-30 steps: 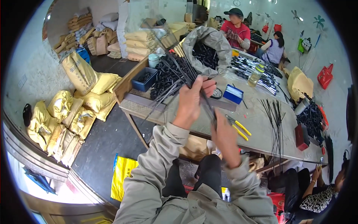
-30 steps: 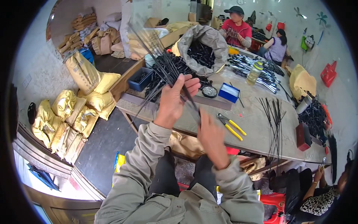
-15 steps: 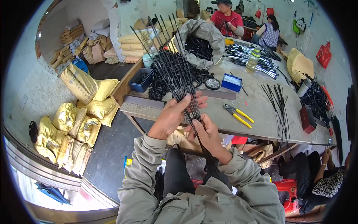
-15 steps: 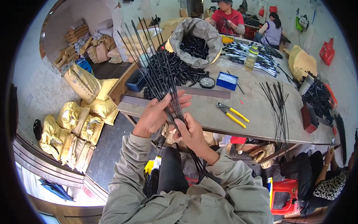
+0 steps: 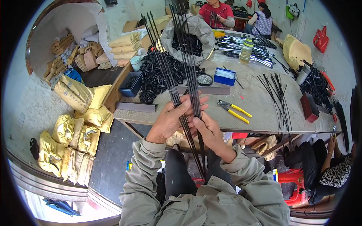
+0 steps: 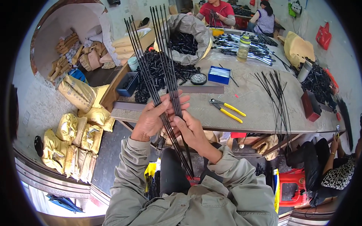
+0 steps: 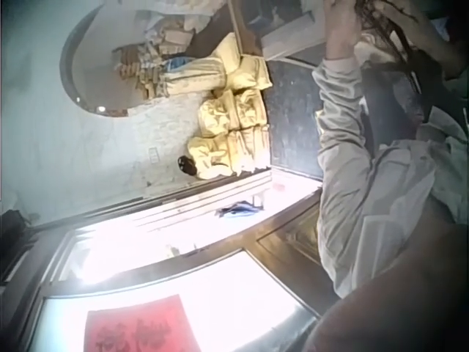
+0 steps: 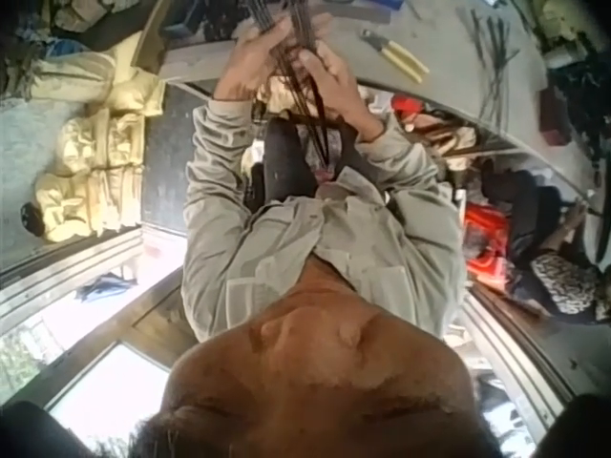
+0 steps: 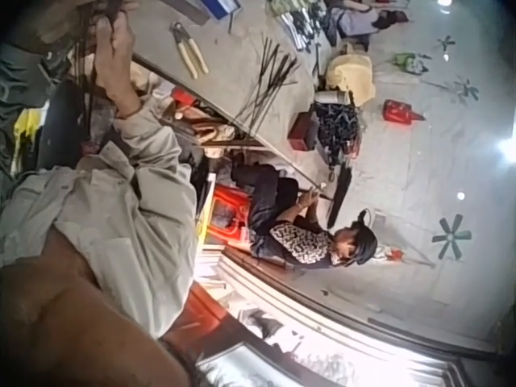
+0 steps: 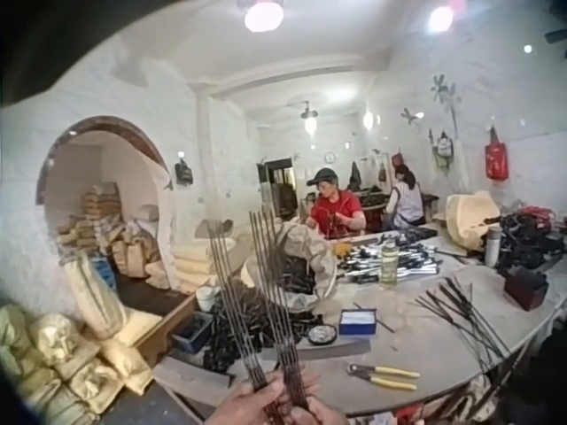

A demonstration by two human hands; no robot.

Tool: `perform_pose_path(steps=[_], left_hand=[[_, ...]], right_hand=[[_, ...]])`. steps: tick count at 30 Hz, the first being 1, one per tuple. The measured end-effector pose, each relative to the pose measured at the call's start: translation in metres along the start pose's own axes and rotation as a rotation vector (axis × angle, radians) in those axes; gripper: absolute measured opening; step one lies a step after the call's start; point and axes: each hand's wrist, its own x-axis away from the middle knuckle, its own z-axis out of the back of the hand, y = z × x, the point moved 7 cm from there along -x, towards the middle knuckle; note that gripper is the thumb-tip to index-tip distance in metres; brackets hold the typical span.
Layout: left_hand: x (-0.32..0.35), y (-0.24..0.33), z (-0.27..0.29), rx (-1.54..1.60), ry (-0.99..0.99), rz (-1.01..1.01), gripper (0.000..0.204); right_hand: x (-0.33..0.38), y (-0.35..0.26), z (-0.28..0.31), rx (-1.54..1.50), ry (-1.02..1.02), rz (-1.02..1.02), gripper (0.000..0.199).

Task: Assembling and bundling thin black rods with plastic components using pliers.

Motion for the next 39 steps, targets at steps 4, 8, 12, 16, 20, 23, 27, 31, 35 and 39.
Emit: perform_pose_path(steps=[4, 8, 12, 16, 20, 23, 27, 31, 35, 39], left_hand=[[-0.003, 0.000, -0.002, -0.008, 0.009, -0.019, 0.041], [-0.009, -0.002, -0.003, 0.012, 0.110, -0.077, 0.039], [-0.016, -0.003, 0.001, -0.027, 0.219, -0.125, 0.035], [-0.026, -0.006, 0.002, -0.024, 0.229, -0.112, 0.033], [-0.028, -0.003, 0.016, -0.140, 0.298, -0.189, 0.032], [-0.031, -0.002, 0.014, -0.126, 0.325, -0.243, 0.031], [-0.035, -0.003, 0.010, -0.071, 0.338, -0.260, 0.032], [-0.030, 0.002, 0.016, -0.079, 0.342, -0.259, 0.033], [-0.016, 0.011, 0.017, -0.115, 0.356, -0.244, 0.033], [-0.008, 0.019, 0.015, -0.141, 0.334, -0.241, 0.034]], right_hand=[[0.005, 0.000, 0.001, 0.271, -0.005, 0.084, 0.020], [0.010, 0.000, 0.015, 0.174, 0.198, 0.152, 0.016], [0.010, -0.003, 0.031, 0.218, 0.244, 0.197, 0.020], [-0.012, -0.034, 0.068, 0.311, 0.320, 0.186, 0.022], [-0.036, -0.060, 0.085, 0.612, 0.201, 0.080, 0.020], [-0.030, -0.039, 0.057, 0.688, -0.013, 0.067, 0.016], [-0.022, -0.033, 0.059, 0.546, -0.057, -0.065, 0.012], [-0.046, -0.077, 0.087, 0.520, 0.043, -0.008, 0.010], [-0.083, -0.168, 0.167, 0.983, 0.440, 0.261, 0.018], [-0.032, -0.228, 0.229, 1.477, 0.726, 0.428, 0.022]])
